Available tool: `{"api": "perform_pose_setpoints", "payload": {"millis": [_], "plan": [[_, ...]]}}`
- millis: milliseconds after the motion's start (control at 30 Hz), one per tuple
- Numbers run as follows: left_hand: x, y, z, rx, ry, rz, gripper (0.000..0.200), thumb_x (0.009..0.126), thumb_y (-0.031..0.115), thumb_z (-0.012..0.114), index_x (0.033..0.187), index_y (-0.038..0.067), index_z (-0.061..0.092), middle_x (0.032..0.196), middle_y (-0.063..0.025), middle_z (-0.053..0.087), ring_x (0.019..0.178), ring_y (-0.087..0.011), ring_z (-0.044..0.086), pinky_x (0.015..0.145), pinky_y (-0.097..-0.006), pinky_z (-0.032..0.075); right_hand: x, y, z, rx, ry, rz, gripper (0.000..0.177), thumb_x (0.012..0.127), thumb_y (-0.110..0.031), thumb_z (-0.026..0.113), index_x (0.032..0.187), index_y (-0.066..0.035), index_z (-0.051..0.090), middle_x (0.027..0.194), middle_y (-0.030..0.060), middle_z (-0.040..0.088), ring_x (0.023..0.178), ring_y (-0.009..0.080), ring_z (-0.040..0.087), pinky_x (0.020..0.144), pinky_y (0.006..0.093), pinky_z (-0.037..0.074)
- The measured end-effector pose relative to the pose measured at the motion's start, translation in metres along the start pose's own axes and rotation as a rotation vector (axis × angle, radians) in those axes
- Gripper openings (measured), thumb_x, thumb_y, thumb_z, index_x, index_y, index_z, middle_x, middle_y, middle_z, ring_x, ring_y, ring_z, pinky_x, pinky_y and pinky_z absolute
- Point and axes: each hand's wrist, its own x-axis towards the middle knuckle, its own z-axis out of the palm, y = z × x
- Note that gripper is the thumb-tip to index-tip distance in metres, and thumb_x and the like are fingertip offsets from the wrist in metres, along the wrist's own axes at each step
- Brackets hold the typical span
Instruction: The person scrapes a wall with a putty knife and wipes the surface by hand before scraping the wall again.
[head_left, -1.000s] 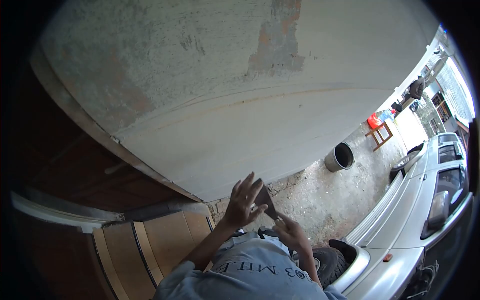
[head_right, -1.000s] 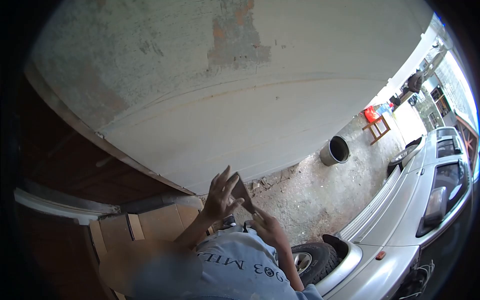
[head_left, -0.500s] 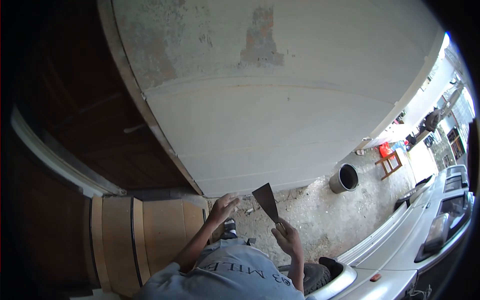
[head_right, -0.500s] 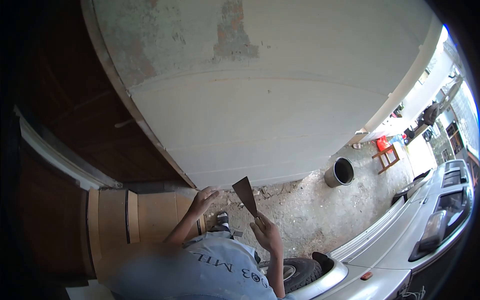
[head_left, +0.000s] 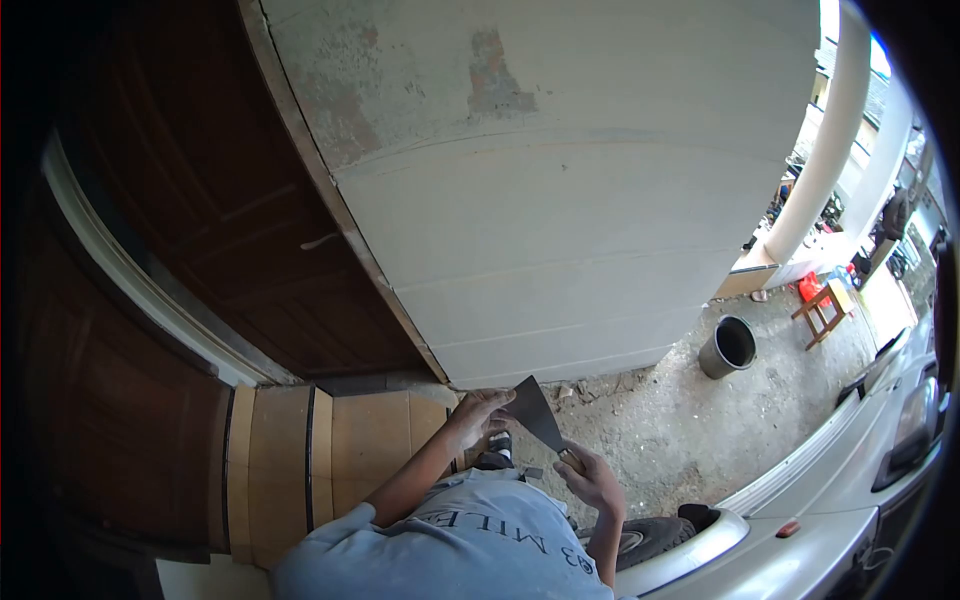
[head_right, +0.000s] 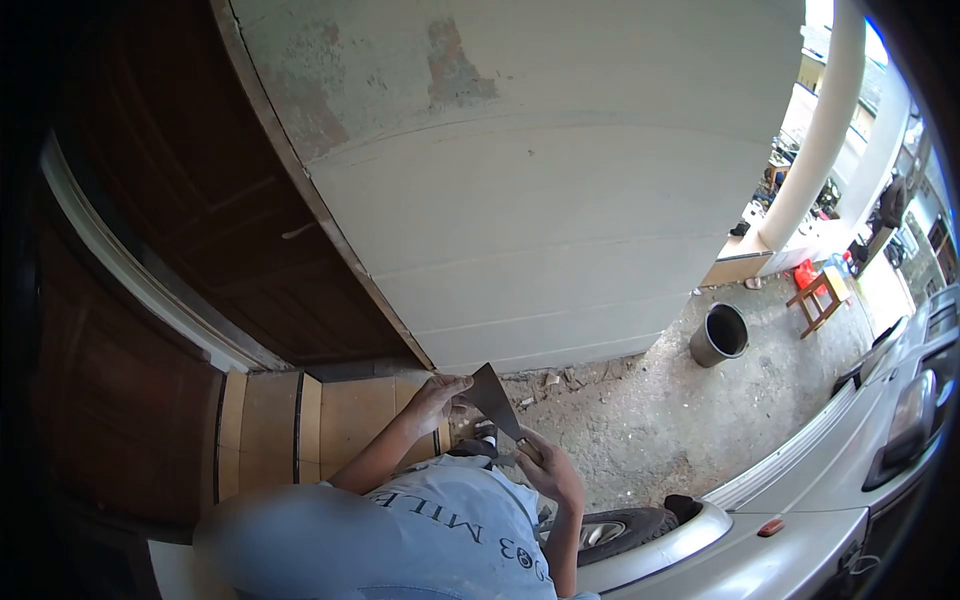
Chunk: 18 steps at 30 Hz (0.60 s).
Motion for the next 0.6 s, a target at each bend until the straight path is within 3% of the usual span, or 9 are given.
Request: {"api": "perform_pose_setpoints", "payload": {"millis": [133,300,600], "plan": [[-0.002,0.011,0.009,-0.125,-0.133,0.003,0.012,0.085,0.025,0.060,0.091,0.014,0.061,0.082,-0.0017,0.066,0.071,-0.0147,0.065,0.059,-0.0274,0.050,-0.005,-0.003,-0.002,0.132,0.011,-0.052,0.046,0.084,-0.019,0.061,0.123,0.001,0.047,0.065,-0.0017,0.048,0.051,0.0060,0.044,0.046,0.0227,0.037],[-0.009,0.021,0.021,-0.202,-0.234,0.065,0.013,0.086,0.025,0.060,0.093,0.015,0.060,0.087,-0.0018,0.065,0.076,-0.0154,0.064,0.065,-0.0294,0.049,-0.011,-0.006,-0.008,0.356,-0.021,0.027,0.045,0.085,-0.018,0.060,0.124,0.000,0.047,0.065,-0.0025,0.046,0.053,0.0054,0.043,0.047,0.0215,0.036],[-0.011,0.015,0.017,-0.160,-0.173,0.151,0.013,0.086,0.025,0.060,0.093,0.014,0.061,0.089,-0.0013,0.065,0.081,-0.0147,0.062,0.071,-0.0296,0.048,-0.003,-0.004,-0.005,0.560,-0.059,0.068,0.044,0.084,-0.010,0.058,0.124,0.003,0.046,0.064,-0.0030,0.044,0.048,0.0049,0.041,0.043,0.0198,0.033]]}}
